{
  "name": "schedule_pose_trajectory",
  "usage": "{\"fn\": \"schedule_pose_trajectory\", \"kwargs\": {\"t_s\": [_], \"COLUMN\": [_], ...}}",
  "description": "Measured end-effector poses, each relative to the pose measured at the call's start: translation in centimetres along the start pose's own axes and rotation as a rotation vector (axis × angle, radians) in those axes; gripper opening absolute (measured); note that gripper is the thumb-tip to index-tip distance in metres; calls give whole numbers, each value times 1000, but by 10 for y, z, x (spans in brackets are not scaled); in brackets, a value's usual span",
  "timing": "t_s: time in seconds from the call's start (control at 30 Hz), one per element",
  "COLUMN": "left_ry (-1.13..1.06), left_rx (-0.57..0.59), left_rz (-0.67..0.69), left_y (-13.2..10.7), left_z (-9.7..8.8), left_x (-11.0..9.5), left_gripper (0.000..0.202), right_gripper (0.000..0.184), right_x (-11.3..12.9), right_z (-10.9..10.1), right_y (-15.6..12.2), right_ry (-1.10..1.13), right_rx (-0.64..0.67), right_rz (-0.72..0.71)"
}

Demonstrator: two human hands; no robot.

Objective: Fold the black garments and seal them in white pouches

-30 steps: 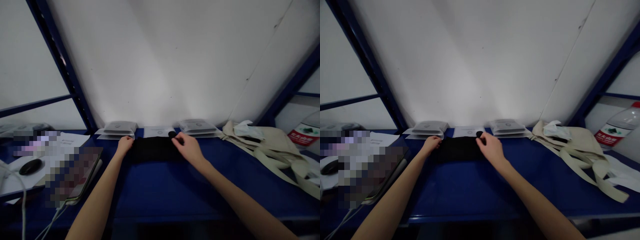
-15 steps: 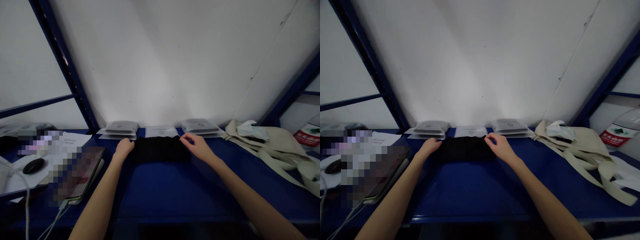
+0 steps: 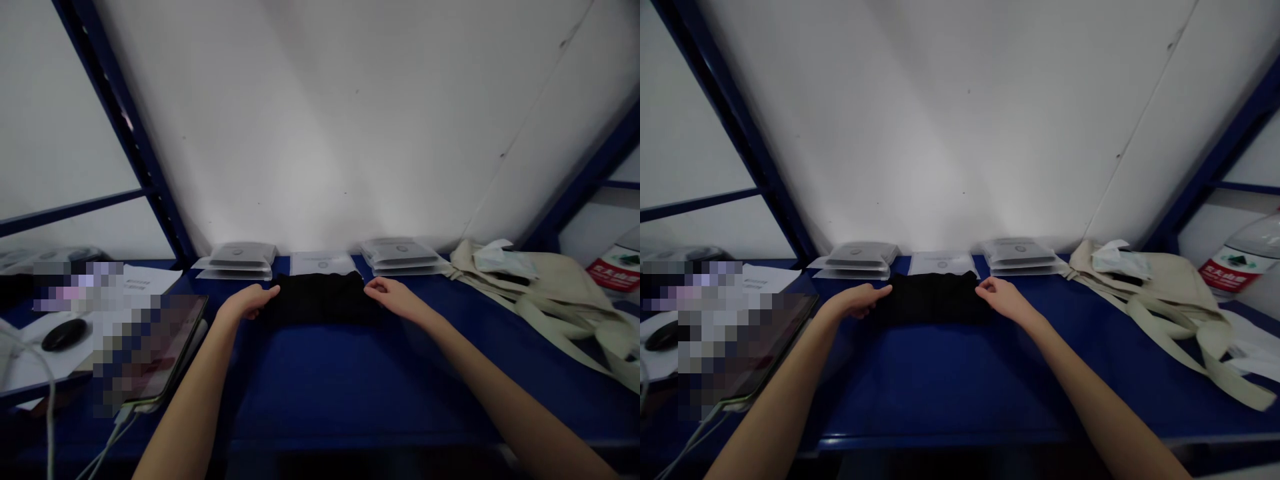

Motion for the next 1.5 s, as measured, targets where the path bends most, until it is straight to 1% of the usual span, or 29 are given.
{"fn": "schedule_pose_trajectory", "kwargs": {"t_s": [0.03,0.1,0.2,0.3,0.37,0.4,0.43,0.5,0.57,0.63,0.7,0.77,0.83,0.9,0.93,0.97,1.0,1.07,1.13,1.2,1.3,1.4,1.5], "left_ry": [17,47,129,185,184,184,191,224,251,268,295,356,452,577,634,674,696,717,722,728,766,816,853], "left_rx": [91,202,250,305,287,240,167,-38,-249,-393,-468,-467,-408,-287,-232,-203,-199,-215,-238,-244,-216,-160,-74], "left_rz": [-44,-77,-57,-82,-71,-54,-32,21,83,168,315,494,685,890,979,1031,1049,1040,1040,1081,1156,1235,1313], "left_y": [-3,-11,-20,-23,-22,-21,-20,-24,-36,-51,-66,-81,-94,-108,-115,-121,-124,-127,-130,-135,-144,-152,-156], "left_z": [5,9,10,18,19,16,12,-1,-12,-12,-2,18,47,83,101,114,123,132,134,133,136,144,154], "left_x": [0,-3,-11,-10,-12,-15,-19,-33,-50,-70,-92,-113,-130,-142,-146,-147,-146,-145,-144,-145,-148,-148,-146], "left_gripper": [39,42,36,27,27,28,30,31,32,32,28,25,24,23,23,26,30,39,42,39,30,22,19], "right_gripper": [16,14,14,14,12,11,10,9,9,9,9,8,7,5,7,10,12,12,8,9,11,13,18], "right_x": [-1,-4,-8,-8,-5,-4,-2,0,3,8,14,19,22,22,20,18,14,8,3,1,3,13,26], "right_z": [1,3,6,9,11,13,15,17,20,24,29,34,39,41,42,43,43,41,35,26,13,4,3], "right_y": [0,1,1,0,-1,-1,-2,-2,-3,-4,-6,-8,-8,-7,-6,-4,-2,1,4,5,5,0,-3], "right_ry": [4,32,75,89,93,96,100,110,127,143,169,190,194,203,220,244,269,299,283,236,125,15,-37], "right_rx": [-1,3,22,44,71,85,97,109,119,135,154,173,188,187,188,192,201,209,173,105,-17,-121,-164], "right_rz": [11,35,72,87,78,73,71,71,61,39,20,10,-4,-18,-23,-23,-16,3,12,7,-12,-87,-223]}}
Point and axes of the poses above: each hand's wrist, its own y-axis towards the middle knuckle, its own z-axis out of the palm, x = y × z, the point moved 8 cm from there along y, towards the middle knuckle, and after that the axes turned 6 degrees about x, right-handed, at the moved point
